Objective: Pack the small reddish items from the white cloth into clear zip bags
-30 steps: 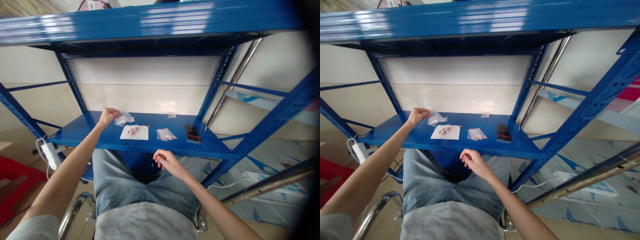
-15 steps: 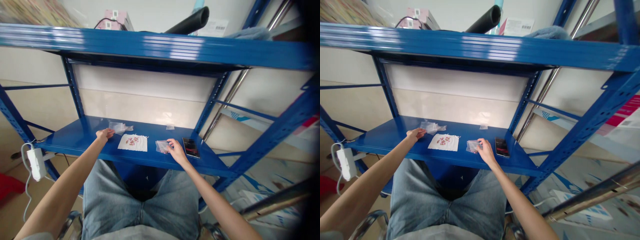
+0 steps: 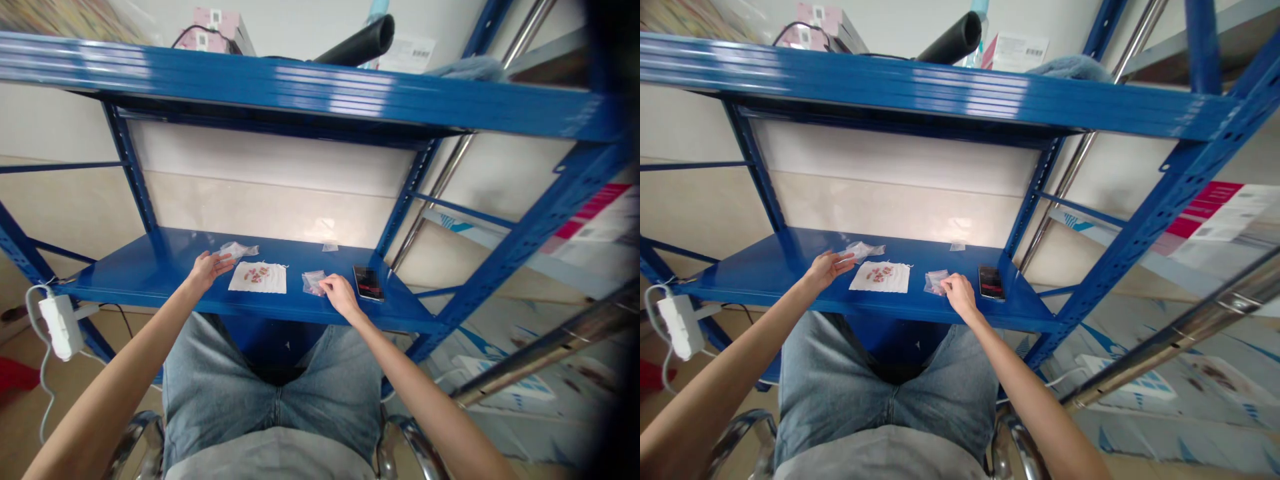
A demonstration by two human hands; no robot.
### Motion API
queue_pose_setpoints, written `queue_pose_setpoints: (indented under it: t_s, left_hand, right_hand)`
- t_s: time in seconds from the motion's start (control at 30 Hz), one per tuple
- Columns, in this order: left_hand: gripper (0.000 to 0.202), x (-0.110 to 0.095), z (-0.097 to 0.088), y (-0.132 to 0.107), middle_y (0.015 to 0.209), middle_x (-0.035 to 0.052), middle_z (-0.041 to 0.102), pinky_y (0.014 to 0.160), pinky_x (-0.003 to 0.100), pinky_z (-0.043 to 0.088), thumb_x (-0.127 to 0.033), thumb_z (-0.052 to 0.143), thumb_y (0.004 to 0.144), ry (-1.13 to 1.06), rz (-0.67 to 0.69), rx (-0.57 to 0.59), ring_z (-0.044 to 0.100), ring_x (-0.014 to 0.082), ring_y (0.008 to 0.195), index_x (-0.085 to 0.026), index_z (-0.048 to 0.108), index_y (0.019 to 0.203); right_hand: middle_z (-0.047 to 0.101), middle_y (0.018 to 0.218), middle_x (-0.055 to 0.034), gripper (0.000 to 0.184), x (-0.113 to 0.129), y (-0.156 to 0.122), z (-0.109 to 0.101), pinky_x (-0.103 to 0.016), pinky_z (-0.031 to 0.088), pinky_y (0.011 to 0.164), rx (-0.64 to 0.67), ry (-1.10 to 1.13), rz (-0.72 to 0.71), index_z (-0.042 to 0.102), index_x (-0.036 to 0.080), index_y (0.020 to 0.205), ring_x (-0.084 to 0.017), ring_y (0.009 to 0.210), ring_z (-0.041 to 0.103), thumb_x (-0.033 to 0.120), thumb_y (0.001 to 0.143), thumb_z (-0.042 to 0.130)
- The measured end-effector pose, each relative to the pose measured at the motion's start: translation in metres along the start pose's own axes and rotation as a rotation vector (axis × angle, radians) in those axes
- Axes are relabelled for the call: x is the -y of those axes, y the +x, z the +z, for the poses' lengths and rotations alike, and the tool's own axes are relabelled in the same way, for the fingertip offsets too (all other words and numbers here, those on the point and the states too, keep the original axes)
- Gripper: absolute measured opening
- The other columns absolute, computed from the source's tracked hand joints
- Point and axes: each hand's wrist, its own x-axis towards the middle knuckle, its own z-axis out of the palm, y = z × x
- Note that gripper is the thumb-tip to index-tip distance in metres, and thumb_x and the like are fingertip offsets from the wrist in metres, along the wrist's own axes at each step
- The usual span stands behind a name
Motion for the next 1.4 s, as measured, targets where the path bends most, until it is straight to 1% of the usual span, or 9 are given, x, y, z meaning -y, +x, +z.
queue_pose_setpoints:
  t_s: [0.1, 0.17, 0.23, 0.3, 0.4, 0.53, 0.73, 1.03, 1.4]
  left_hand:
    - [0.056, 0.017, 0.011, -0.045, 0.096, 0.0086, 0.070, 0.062, 0.026, 0.056, -0.008, 0.052, 0.085, 0.023, 0.204, -0.006, 0.070, 0.0160, 0.071, -0.019, 0.037, 0.138]
    - [0.050, 0.033, 0.018, -0.085, 0.091, 0.0059, 0.069, 0.056, 0.025, 0.053, -0.015, 0.057, 0.082, 0.095, 0.304, 0.160, 0.067, 0.0161, 0.068, -0.021, 0.046, 0.131]
    - [0.045, 0.049, 0.024, -0.127, 0.096, 0.0063, 0.068, 0.057, 0.026, 0.053, -0.027, 0.062, 0.083, 0.170, 0.271, 0.361, 0.067, 0.0182, 0.076, -0.023, 0.052, 0.126]
    - [0.043, 0.058, 0.028, -0.162, 0.104, 0.0084, 0.067, 0.061, 0.027, 0.054, -0.038, 0.065, 0.084, 0.217, 0.206, 0.467, 0.066, 0.0199, 0.085, -0.023, 0.057, 0.123]
    - [0.037, 0.065, 0.030, -0.191, 0.100, 0.0093, 0.068, 0.062, 0.028, 0.053, -0.048, 0.062, 0.086, 0.240, 0.110, 0.521, 0.065, 0.0203, 0.085, -0.021, 0.067, 0.110]
    - [0.032, 0.081, 0.023, -0.193, 0.079, 0.0063, 0.066, 0.056, 0.026, 0.048, -0.049, 0.068, 0.083, 0.321, 0.073, 0.554, 0.061, 0.0160, 0.068, -0.017, 0.071, 0.086]
    - [0.032, 0.108, 0.017, -0.173, 0.076, 0.0052, 0.063, 0.054, 0.024, 0.046, -0.048, 0.072, 0.080, 0.201, -0.101, 0.537, 0.059, 0.0142, 0.064, -0.016, 0.069, 0.081]
    - [0.030, 0.093, 0.011, -0.171, 0.076, 0.0071, 0.067, 0.056, 0.023, 0.046, -0.045, 0.076, 0.077, 0.204, -0.144, 0.627, 0.060, 0.0144, 0.067, -0.015, 0.073, 0.082]
    - [0.028, 0.093, 0.011, -0.174, 0.077, 0.0061, 0.065, 0.055, 0.023, 0.047, -0.042, 0.073, 0.079, 0.238, -0.191, 0.693, 0.060, 0.0134, 0.065, -0.015, 0.066, 0.079]
  right_hand:
    - [0.072, 0.094, -0.0090, 0.025, 0.016, 0.002, -0.011, -0.033, 0.047, 0.084, -0.121, 0.036, 0.032, 0.072, 0.020, 0.085, -0.023, 0.092, 0.064, 0.032, 0.092, 0.052]
    - [0.072, 0.100, -0.0109, 0.033, 0.038, -0.004, -0.017, -0.034, 0.049, 0.081, -0.229, 0.184, 0.076, 0.068, 0.019, 0.095, -0.023, 0.096, 0.065, 0.039, 0.097, 0.042]
    - [0.072, 0.094, -0.0103, 0.036, 0.066, -0.021, -0.019, -0.030, 0.051, 0.069, -0.284, 0.565, 0.165, 0.062, 0.019, 0.098, -0.022, 0.084, 0.068, 0.049, 0.097, 0.042]
    - [0.071, 0.083, -0.0073, 0.037, 0.094, -0.046, -0.015, -0.027, 0.049, 0.057, -0.094, 0.853, 0.225, 0.059, 0.020, 0.096, -0.019, 0.067, 0.067, 0.056, 0.093, 0.048]
    - [0.065, 0.064, -0.0017, 0.038, 0.122, -0.084, -0.002, -0.023, 0.041, 0.043, 0.152, 0.998, 0.310, 0.059, 0.020, 0.095, -0.014, 0.047, 0.058, 0.058, 0.089, 0.054]
    - [0.055, 0.052, 0.0040, 0.035, 0.125, -0.109, 0.014, -0.021, 0.037, 0.040, 0.247, 0.990, 0.338, 0.060, 0.019, 0.091, -0.010, 0.040, 0.049, 0.053, 0.090, 0.056]
    - [0.046, 0.052, 0.0067, 0.034, 0.108, -0.101, 0.021, -0.020, 0.030, 0.038, 0.318, 0.954, 0.307, 0.061, 0.018, 0.092, -0.008, 0.039, 0.041, 0.052, 0.090, 0.055]
    - [0.044, 0.050, 0.0061, 0.035, 0.105, -0.105, 0.029, -0.020, 0.025, 0.038, 0.345, 0.840, 0.261, 0.063, 0.018, 0.088, -0.008, 0.040, 0.036, 0.052, 0.089, 0.055]
    - [0.056, 0.062, 0.0007, 0.031, 0.104, -0.107, 0.037, -0.023, 0.036, 0.048, 0.427, 0.687, 0.102, 0.063, 0.019, 0.083, -0.013, 0.052, 0.049, 0.045, 0.094, 0.050]
